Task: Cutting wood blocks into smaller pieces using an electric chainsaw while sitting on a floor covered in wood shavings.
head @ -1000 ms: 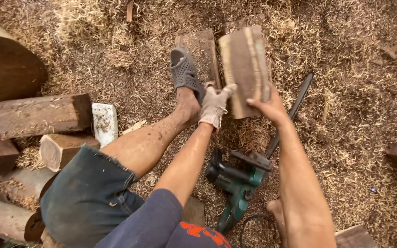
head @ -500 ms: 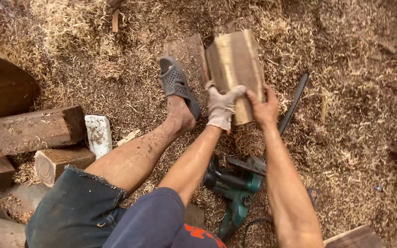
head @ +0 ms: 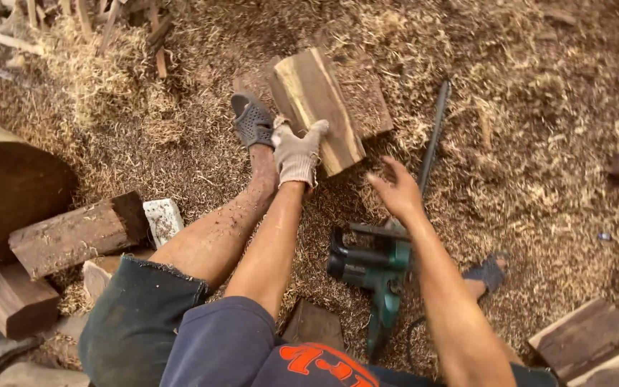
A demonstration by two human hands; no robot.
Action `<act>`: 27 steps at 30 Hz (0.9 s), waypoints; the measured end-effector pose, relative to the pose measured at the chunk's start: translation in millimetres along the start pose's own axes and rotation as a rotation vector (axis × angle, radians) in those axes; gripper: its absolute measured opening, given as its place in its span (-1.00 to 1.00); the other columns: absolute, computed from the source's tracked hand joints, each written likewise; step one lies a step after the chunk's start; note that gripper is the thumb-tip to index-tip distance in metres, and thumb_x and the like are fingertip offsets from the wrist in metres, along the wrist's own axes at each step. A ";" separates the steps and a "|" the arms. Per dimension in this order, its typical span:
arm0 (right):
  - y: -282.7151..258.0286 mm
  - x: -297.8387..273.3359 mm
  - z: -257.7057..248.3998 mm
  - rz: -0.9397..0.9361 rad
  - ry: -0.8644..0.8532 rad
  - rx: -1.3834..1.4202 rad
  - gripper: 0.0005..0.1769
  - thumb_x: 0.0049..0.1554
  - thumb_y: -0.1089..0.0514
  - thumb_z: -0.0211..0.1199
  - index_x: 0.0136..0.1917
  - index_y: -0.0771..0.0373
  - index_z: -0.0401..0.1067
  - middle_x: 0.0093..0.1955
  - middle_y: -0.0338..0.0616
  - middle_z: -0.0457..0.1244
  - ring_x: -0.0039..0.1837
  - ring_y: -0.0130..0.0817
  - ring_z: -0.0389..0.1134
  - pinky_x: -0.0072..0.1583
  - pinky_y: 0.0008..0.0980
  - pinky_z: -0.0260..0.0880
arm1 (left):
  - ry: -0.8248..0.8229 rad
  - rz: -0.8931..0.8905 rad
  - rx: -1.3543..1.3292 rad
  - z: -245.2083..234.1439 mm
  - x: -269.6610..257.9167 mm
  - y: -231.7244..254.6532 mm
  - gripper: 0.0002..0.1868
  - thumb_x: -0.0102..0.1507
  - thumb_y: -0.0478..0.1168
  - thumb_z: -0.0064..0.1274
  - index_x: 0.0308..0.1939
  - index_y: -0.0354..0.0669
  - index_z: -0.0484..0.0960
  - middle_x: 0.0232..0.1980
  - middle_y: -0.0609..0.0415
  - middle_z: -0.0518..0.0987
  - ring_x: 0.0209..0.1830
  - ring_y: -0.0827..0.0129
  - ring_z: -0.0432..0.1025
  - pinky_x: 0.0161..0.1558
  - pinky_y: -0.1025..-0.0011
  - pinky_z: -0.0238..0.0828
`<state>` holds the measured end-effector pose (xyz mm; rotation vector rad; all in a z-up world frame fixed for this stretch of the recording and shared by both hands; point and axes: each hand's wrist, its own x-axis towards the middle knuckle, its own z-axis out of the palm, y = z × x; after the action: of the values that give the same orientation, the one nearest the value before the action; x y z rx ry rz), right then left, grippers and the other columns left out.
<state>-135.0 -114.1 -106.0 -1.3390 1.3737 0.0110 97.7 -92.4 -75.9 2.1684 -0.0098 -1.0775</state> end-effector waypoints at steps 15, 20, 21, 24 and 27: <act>62.6 -229.9 -49.1 0.305 -0.097 -0.501 -0.16 0.17 -0.27 0.27 0.55 0.13 0.14 0.43 0.16 0.22 0.38 0.01 0.31 0.42 -0.02 0.29 | -0.639 0.445 1.418 91.1 -190.4 -134.3 -0.35 0.07 0.52 0.08 -0.27 0.07 0.73 -0.34 0.14 0.64 -0.34 0.36 0.45 -0.11 0.26 0.30; 49.7 -237.1 -35.5 0.199 -0.211 -0.491 -0.14 0.15 -0.29 0.18 0.57 0.13 0.08 0.42 -0.07 0.24 0.35 -0.14 0.35 0.38 -0.06 0.38 | -0.833 0.016 1.323 134.8 -129.4 -194.6 -0.30 0.04 0.55 0.08 -0.12 0.13 0.70 -0.22 0.08 0.59 -0.33 0.32 0.51 -0.13 0.27 0.44; 59.3 -235.0 -35.7 0.197 -0.213 -0.489 -0.14 0.15 -0.29 0.18 0.57 0.13 0.08 0.42 -0.07 0.24 0.35 -0.14 0.35 0.38 -0.06 0.38 | -0.831 0.014 1.325 133.1 -134.8 -192.0 -0.30 0.04 0.55 0.08 -0.12 0.13 0.70 -0.22 0.08 0.59 -0.33 0.32 0.51 -0.13 0.27 0.44; 77.6 -226.6 -44.2 0.081 -0.190 -0.526 -0.12 0.13 -0.33 0.21 0.53 0.17 0.11 0.42 0.00 0.21 0.37 -0.09 0.31 0.37 -0.01 0.35 | -0.824 0.004 1.310 122.0 -155.5 -168.0 -0.33 0.07 0.52 0.05 -0.19 0.08 0.75 -0.28 0.10 0.60 -0.39 0.34 0.50 -0.17 0.23 0.43; 87.3 -218.6 -58.3 0.350 -0.273 -0.553 -0.10 0.16 -0.38 0.20 0.54 0.15 0.09 0.45 0.02 0.16 0.41 -0.06 0.26 0.36 0.08 0.32 | -0.741 -0.006 1.326 100.3 -181.7 -128.4 -0.28 0.06 0.53 0.04 -0.27 -0.01 0.77 -0.36 0.10 0.64 -0.49 0.39 0.46 -0.30 0.31 0.44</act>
<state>-301.2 22.8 5.4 -1.4520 1.4021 0.8310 -128.1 -0.3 -66.3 2.5613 -1.3915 -2.1947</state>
